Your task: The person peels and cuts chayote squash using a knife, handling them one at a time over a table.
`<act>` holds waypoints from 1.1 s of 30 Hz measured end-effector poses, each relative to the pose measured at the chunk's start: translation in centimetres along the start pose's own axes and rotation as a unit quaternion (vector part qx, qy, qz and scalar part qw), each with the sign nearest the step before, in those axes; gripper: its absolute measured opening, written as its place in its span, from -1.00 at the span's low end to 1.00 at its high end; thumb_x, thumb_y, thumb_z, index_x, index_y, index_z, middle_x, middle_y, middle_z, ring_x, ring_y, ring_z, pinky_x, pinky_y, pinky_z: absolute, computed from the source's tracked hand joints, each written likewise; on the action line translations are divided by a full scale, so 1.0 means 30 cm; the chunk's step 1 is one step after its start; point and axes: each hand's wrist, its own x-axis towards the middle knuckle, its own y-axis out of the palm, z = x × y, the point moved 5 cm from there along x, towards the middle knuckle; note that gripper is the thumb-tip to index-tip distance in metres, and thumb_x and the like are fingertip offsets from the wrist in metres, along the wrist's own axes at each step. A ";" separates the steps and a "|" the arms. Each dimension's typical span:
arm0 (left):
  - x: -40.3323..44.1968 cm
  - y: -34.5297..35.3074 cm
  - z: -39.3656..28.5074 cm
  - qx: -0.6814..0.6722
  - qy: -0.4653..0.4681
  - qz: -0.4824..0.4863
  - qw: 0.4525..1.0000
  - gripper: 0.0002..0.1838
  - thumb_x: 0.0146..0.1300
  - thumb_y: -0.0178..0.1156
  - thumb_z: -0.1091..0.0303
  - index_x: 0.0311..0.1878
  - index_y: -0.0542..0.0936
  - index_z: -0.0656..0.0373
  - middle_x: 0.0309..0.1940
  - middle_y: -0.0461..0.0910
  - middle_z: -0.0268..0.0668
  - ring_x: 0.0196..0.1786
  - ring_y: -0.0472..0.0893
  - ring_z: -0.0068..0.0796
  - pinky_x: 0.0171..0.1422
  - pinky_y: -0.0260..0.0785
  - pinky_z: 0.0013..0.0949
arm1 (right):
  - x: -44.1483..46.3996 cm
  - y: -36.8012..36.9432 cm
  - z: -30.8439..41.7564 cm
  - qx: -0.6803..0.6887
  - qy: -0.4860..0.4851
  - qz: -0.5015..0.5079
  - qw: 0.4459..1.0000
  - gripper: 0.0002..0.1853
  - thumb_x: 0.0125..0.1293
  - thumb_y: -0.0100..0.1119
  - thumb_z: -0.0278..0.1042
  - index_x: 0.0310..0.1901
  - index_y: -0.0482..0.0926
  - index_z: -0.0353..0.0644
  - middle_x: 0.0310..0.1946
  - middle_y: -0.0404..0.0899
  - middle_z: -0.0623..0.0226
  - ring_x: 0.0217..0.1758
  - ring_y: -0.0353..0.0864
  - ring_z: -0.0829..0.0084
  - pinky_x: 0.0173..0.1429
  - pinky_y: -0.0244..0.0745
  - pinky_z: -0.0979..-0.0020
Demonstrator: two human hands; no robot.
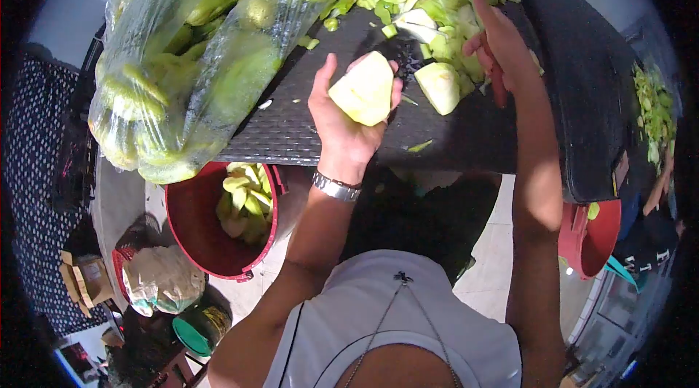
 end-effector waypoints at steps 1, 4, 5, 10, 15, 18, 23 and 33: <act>0.004 0.013 0.008 -0.007 0.018 -0.046 0.999 -0.40 0.48 0.04 -0.12 0.09 0.59 0.34 0.06 0.66 0.09 0.00 0.69 -0.04 0.21 0.59 -0.06 | -0.030 0.023 -0.012 0.046 0.019 0.047 0.998 -0.38 0.59 -0.16 0.31 0.10 0.53 -0.18 -0.54 0.58 0.27 -0.80 0.27 0.66 -0.68 0.22 0.48; 0.013 0.035 0.023 -0.011 0.034 -0.095 0.995 -0.40 0.46 0.06 -0.12 0.09 0.57 0.35 0.07 0.65 0.08 0.07 0.67 0.00 0.30 0.54 -0.03 | -0.166 0.075 -0.050 0.130 0.045 0.151 0.979 -0.39 0.61 -0.20 0.32 0.18 0.56 -0.09 -0.55 0.58 0.34 -0.78 0.35 0.65 -0.69 0.23 0.51; 0.016 0.033 0.026 0.002 0.034 -0.080 0.996 -0.37 0.46 0.06 -0.13 0.14 0.55 0.37 0.09 0.64 0.08 0.11 0.66 0.00 0.31 0.53 -0.03 | -0.230 0.106 -0.056 0.121 0.031 0.166 0.978 -0.41 0.63 -0.21 0.29 0.26 0.56 -0.02 -0.57 0.58 0.38 -0.77 0.40 0.62 -0.70 0.23 0.51; 0.036 0.021 0.052 0.031 -0.011 0.015 0.999 -0.31 0.44 0.07 -0.22 0.12 0.57 0.37 0.03 0.69 -0.01 0.05 0.70 -0.10 0.14 0.56 -0.13 | -0.469 0.190 -0.082 0.062 0.033 0.072 0.995 -0.67 0.65 -0.04 -0.08 0.08 0.54 -0.18 -0.58 0.53 0.35 -0.73 0.40 0.63 -0.61 0.29 0.57; 0.020 0.031 0.099 0.106 -0.019 -0.095 0.990 -0.34 0.45 0.05 -0.20 0.07 0.60 0.37 -0.06 0.73 -0.03 -0.05 0.73 -0.12 0.00 0.59 -0.15 | -0.503 0.164 -0.113 -0.026 -0.046 0.029 0.998 -0.78 0.65 -0.07 -0.24 -0.08 0.49 -0.19 -0.62 0.50 0.40 -0.73 0.39 0.65 -0.62 0.27 0.51; 0.013 0.036 0.118 0.108 -0.033 -0.102 0.988 -0.37 0.45 0.05 -0.14 0.08 0.59 0.39 -0.06 0.73 0.00 -0.06 0.74 -0.10 -0.01 0.60 -0.15 | -0.505 0.151 -0.112 -0.051 -0.077 0.004 0.996 -0.78 0.65 -0.08 -0.25 -0.13 0.47 -0.19 -0.64 0.48 0.40 -0.73 0.39 0.65 -0.62 0.28 0.50; 0.002 0.037 0.124 0.126 -0.030 -0.117 0.985 -0.39 0.45 0.04 -0.09 0.06 0.60 0.40 -0.09 0.73 0.00 -0.09 0.76 -0.11 0.00 0.64 -0.10 | -0.508 0.142 -0.109 -0.060 -0.047 0.030 0.997 -0.77 0.64 -0.06 -0.23 -0.12 0.45 -0.22 -0.60 0.54 0.20 -0.63 0.59 0.39 -0.51 0.44 0.31; 0.005 0.002 0.099 0.124 -0.040 -0.122 0.984 -0.49 0.45 0.10 -0.01 0.06 0.61 0.34 -0.07 0.74 -0.05 -0.06 0.76 -0.17 0.02 0.64 -0.18 | -0.538 0.174 -0.128 -0.072 -0.015 0.073 0.995 -0.74 0.65 -0.10 -0.20 -0.07 0.39 -0.27 -0.53 0.61 0.02 -0.52 0.73 0.15 -0.40 0.54 0.16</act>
